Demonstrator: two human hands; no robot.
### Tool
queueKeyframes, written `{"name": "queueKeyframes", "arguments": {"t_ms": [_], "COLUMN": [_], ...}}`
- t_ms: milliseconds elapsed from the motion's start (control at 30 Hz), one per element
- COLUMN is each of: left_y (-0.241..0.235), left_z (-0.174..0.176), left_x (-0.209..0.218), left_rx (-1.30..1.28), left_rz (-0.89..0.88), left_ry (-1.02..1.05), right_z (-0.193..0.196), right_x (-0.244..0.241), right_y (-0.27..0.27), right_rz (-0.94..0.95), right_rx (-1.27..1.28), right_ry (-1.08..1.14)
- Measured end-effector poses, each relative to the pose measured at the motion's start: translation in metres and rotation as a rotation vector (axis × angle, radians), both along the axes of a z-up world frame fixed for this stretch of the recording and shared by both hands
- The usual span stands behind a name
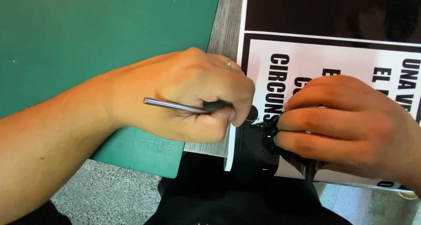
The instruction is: Using a weeding tool to remove excess vinyl from a cut sign design
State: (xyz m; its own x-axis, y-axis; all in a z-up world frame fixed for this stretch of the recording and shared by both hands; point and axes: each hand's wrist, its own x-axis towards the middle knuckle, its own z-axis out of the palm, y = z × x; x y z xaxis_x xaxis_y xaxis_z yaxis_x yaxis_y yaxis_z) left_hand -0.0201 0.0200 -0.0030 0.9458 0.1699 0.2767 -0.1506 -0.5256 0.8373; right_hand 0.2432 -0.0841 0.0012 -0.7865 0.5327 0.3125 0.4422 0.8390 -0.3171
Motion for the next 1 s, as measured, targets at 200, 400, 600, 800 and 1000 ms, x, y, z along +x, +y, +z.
{"name": "queueKeyframes", "arguments": {"t_ms": [200,400,600,800,1000], "left_y": [0.003,0.004,0.003,-0.001,-0.001], "left_z": [-0.001,0.000,0.003,0.002,0.005], "left_x": [0.000,-0.002,0.000,0.000,0.000], "left_rx": [-0.049,-0.090,-0.108,-0.041,-0.026], "left_rz": [-0.060,-0.064,-0.111,-0.115,-0.175], "left_ry": [-0.026,-0.017,-0.094,-0.114,-0.129], "right_z": [0.001,-0.001,0.001,0.001,-0.001], "right_x": [0.001,0.001,0.003,0.000,-0.009], "right_y": [0.002,0.002,-0.002,-0.003,-0.004], "right_rz": [0.011,0.019,-0.005,-0.033,-0.090], "right_rx": [-0.049,-0.054,-0.041,-0.048,-0.009], "right_ry": [-0.015,0.002,-0.040,-0.017,0.053]}}
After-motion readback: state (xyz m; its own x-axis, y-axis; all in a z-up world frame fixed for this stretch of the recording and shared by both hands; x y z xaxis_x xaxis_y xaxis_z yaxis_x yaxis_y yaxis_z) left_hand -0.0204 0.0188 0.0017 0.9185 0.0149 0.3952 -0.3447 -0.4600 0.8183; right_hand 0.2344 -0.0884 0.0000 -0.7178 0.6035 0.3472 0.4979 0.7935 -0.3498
